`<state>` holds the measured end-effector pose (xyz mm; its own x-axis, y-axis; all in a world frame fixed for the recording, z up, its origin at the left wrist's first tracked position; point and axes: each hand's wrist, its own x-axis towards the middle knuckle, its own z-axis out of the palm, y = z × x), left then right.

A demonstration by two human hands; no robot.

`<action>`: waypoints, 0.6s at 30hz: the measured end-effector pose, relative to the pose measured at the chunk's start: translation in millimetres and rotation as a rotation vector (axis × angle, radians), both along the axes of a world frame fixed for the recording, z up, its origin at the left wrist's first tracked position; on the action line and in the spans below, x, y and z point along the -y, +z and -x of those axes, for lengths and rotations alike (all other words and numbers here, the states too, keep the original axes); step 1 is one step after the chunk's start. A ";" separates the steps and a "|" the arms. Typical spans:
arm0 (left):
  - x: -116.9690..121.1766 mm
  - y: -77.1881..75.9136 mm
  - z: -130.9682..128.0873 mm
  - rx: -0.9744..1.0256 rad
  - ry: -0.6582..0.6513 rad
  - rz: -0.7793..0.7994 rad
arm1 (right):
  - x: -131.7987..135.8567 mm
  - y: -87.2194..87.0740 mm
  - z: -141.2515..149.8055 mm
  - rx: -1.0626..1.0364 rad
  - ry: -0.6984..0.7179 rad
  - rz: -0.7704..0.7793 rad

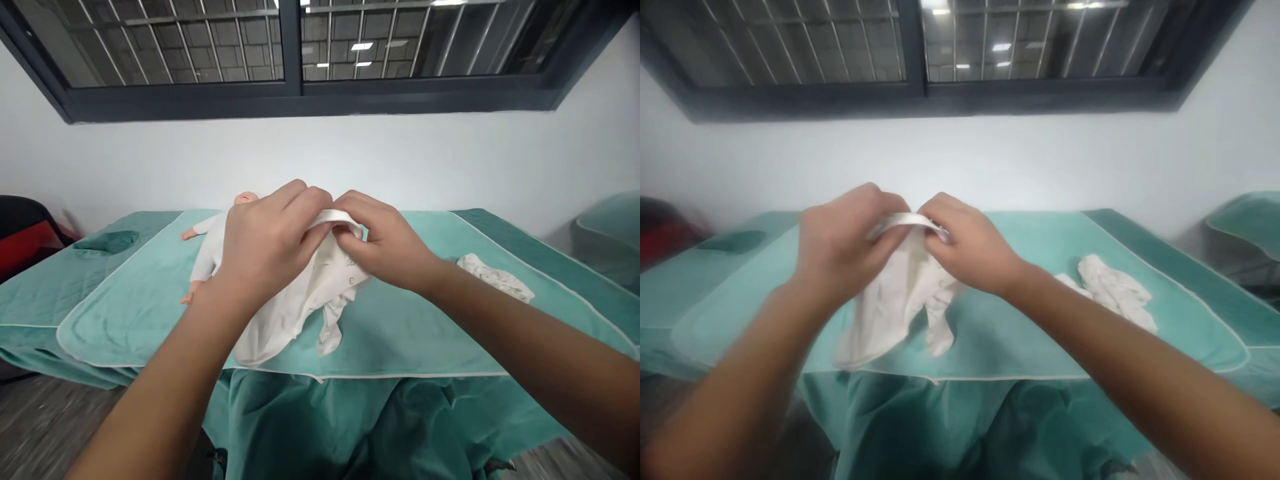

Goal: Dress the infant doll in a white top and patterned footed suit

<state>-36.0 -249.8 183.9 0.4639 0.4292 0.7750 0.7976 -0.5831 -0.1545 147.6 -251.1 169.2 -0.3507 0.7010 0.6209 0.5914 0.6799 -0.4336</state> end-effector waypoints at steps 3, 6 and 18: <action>6.5 3.4 -5.5 -0.043 0.069 0.103 | 0.3 -2.6 -9.7 0.029 -0.066 -0.058; 8.5 3.7 -4.7 -0.054 0.114 0.161 | -2.4 -6.6 -21.7 0.121 -0.208 -0.088; 14.1 10.8 6.0 -0.007 0.151 0.061 | -3.3 -9.4 -45.5 0.330 -0.370 -0.038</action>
